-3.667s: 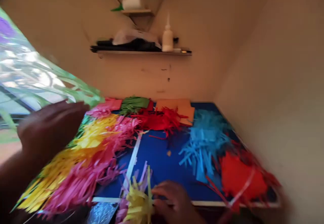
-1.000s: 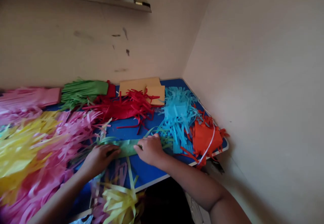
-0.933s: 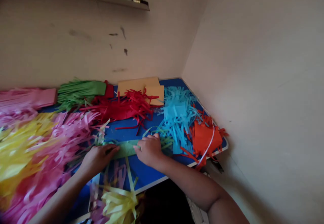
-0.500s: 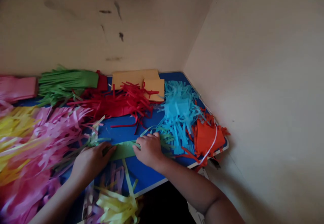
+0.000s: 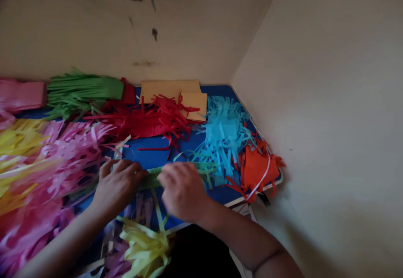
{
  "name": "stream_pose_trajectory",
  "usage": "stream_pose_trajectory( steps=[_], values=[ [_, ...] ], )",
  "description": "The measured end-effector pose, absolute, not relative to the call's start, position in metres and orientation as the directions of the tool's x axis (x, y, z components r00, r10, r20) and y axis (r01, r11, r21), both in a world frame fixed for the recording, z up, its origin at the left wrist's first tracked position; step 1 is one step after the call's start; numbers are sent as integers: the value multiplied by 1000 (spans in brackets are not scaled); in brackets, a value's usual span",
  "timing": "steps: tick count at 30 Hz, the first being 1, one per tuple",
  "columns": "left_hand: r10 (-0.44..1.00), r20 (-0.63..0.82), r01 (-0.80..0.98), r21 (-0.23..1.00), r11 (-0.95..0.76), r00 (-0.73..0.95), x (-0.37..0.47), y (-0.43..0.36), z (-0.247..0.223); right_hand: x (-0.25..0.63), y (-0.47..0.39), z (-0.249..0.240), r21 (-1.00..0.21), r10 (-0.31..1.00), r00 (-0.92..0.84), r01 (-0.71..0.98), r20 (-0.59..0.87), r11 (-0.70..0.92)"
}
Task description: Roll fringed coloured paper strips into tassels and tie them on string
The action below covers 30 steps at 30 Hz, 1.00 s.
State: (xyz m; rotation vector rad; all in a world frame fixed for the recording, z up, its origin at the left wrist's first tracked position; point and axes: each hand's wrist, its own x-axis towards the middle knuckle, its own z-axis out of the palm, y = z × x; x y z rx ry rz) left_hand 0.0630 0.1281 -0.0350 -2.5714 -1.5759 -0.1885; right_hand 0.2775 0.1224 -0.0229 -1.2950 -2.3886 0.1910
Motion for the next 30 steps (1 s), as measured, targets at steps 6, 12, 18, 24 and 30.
stream_pose_trajectory(
  steps=[6, 12, 18, 24, 30],
  values=[
    [822, 132, 830, -13, -557, 554, 40, 139, -26, 273, 136, -53, -285, 645, -751, 593, 144, 754],
    [824, 282, 864, -44, -501, 492, 33, 123, -19, 286, 162, -55, -370, 608, -782, 529, 137, 764],
    [761, 167, 771, 4, -637, 627, 60, 110, -41, 286, 165, -52, -410, 597, -791, 504, 133, 760],
    [753, 238, 774, 7, -633, 614, 37, 122, -49, 286, 164, -52, -372, 603, -785, 523, 140, 767],
    [771, 240, 801, -51, -596, 589, 47, 120, -40, 285, 165, -50, -349, 600, -789, 531, 130, 773]
  ],
)
